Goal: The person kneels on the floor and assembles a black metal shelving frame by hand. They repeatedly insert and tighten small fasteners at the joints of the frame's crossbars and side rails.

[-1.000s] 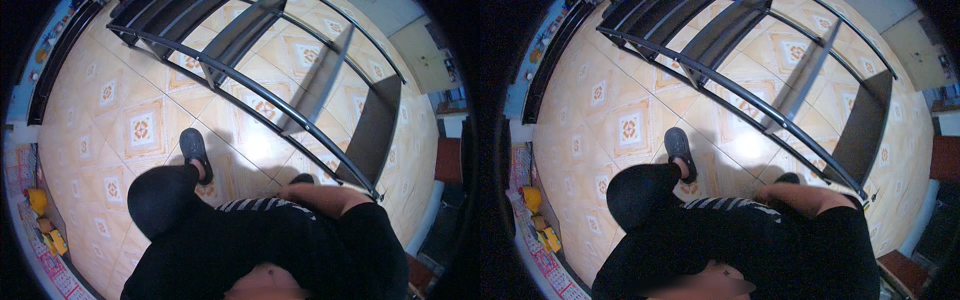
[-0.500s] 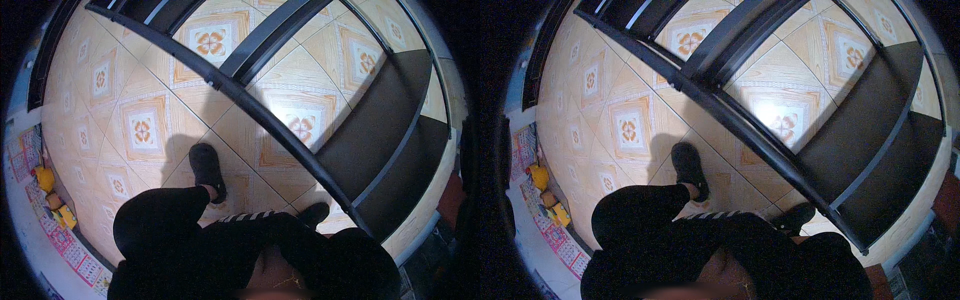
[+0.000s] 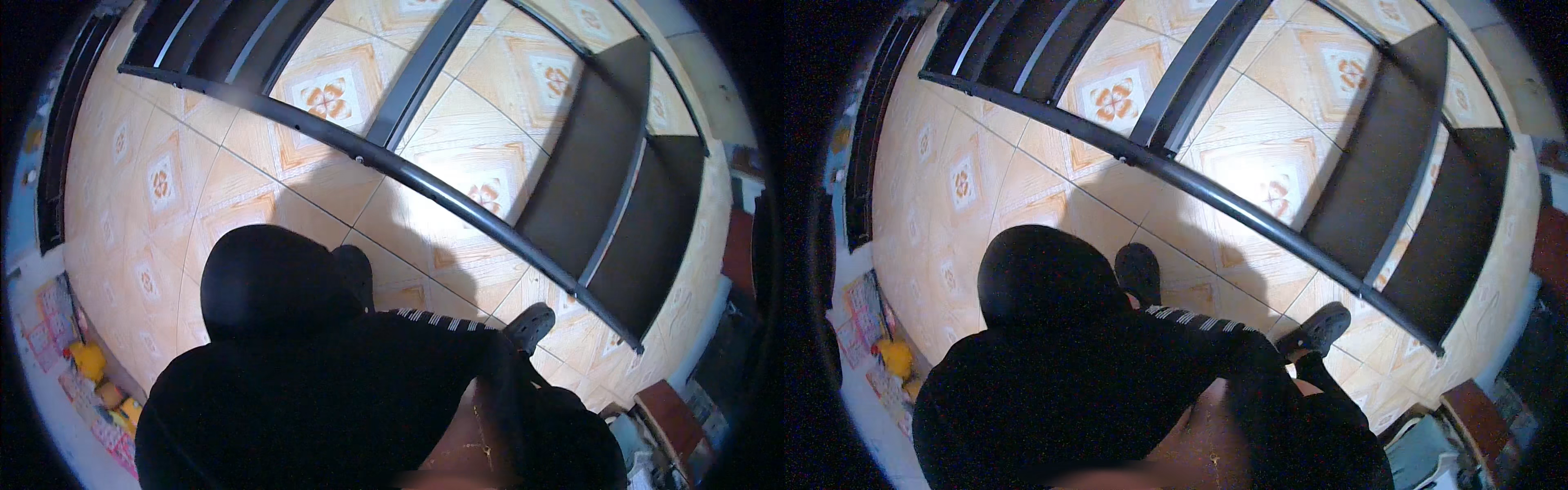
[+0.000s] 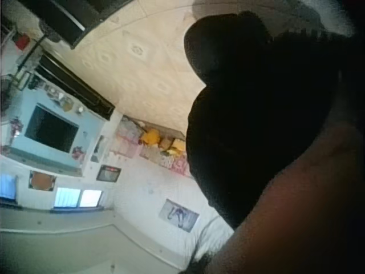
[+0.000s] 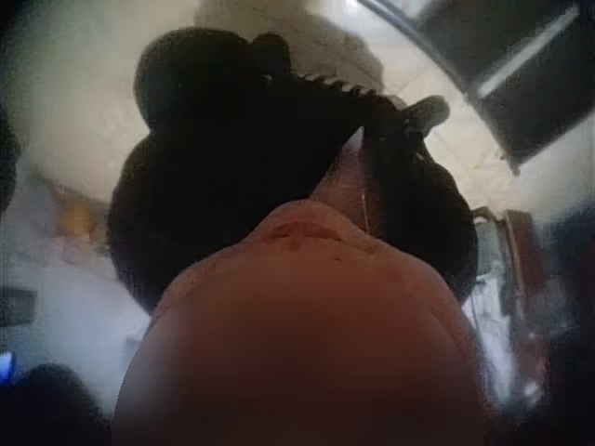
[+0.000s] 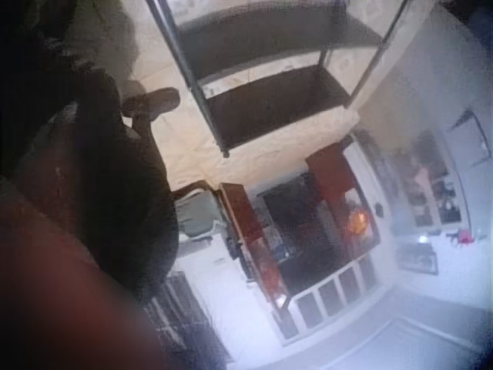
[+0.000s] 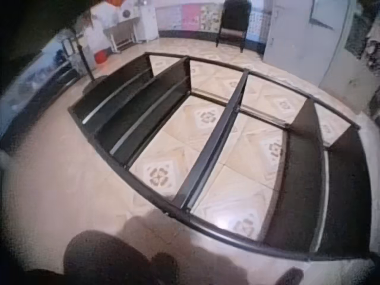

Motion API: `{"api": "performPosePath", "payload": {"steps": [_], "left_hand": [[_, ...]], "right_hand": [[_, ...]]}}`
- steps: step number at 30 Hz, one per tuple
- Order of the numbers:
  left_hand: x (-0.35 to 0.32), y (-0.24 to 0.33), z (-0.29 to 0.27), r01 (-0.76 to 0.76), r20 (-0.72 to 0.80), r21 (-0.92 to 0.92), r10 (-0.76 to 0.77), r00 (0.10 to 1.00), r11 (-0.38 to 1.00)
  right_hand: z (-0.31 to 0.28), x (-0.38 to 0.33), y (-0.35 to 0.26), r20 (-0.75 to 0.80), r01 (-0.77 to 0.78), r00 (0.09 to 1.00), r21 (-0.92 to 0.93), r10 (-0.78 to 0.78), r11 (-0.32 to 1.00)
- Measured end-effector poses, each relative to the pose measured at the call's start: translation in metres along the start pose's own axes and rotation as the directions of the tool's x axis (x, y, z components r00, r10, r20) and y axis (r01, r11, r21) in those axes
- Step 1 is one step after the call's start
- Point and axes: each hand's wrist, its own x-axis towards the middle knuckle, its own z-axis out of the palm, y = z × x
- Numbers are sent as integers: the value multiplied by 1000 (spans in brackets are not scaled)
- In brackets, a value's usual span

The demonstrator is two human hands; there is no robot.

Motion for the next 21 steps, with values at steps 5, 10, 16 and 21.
{"api": "performPosePath", "payload": {"steps": [5,10,16,21], "left_hand": [[-33,-59,27,64,-186,-137,-89,978,988],[-101,-145,26,61,-500,-444,-303,811,894],[-276,-160,-63,-660,-844,-408,-536,9,631],[-442,-15,-41,-625,-792,332,-151,-591,706]], "right_hand": [[65,-49,-1,-14,-16,1000,21,17,1000],[31,-62,-41,-404,184,903,47,-150,982],[-136,-250,-233,-753,661,583,220,-306,717],[-142,-358,-319,-734,747,358,-145,-577,649]]}}
